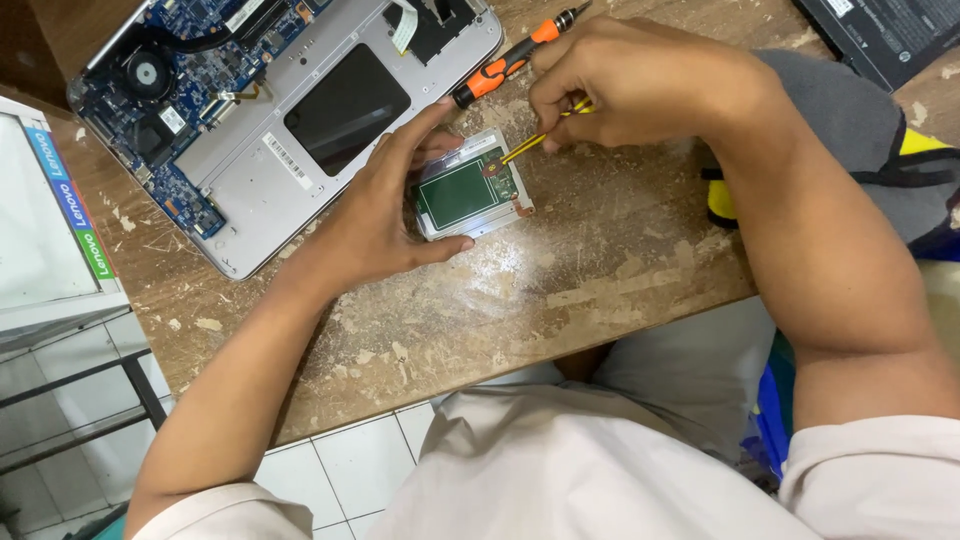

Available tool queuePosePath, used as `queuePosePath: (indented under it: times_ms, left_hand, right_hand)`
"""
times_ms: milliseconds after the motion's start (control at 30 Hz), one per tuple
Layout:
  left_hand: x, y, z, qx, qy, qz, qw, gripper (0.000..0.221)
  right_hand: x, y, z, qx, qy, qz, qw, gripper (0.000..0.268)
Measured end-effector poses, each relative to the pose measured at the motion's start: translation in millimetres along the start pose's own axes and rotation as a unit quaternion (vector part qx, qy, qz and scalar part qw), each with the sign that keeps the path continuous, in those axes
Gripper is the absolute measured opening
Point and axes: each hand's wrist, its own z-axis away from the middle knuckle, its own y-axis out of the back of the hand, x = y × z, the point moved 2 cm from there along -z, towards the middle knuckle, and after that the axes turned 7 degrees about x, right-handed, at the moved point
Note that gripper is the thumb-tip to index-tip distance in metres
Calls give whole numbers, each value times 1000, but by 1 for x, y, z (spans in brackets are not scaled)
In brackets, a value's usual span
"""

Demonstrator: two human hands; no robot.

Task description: Using a precision screwdriver to clean or pry the edges of a small electronic display component on a repair bench.

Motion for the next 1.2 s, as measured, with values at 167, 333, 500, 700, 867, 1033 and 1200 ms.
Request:
queuePosePath:
  times_ms: [167, 333, 500, 700, 867, 1033, 1200]
  left_hand:
    - [-5, -1, 2, 0, -1, -1, 1000, 128]
    - [0, 0, 1, -1, 3, 0, 1000, 128]
    - [-6, -2, 2, 8, -16, -11, 1000, 130]
    - [-6, -4, 2, 18, -21, -5, 1000, 131]
    - [-2, -2, 1, 13, -5, -11, 1000, 131]
    - [-10, -5, 3, 22, -14, -11, 1000, 132]
    - [-6, -3, 1, 17, 10, -11, 1000, 131]
  right_hand:
    - [6, -5, 1, -36, -33, -14, 999, 7]
    - [11, -6, 2, -10, 25, -22, 999, 10]
    - [8, -4, 0, 26, 43, -14, 999, 10]
    - [12, -8, 2, -43, -32, -45, 998, 9]
    - [2, 1, 0, 4, -37, -44, 998, 8]
    - [8, -6, 1, -45, -40, -81, 995, 8]
    - [4, -2, 0, -31, -55, -51, 997, 8]
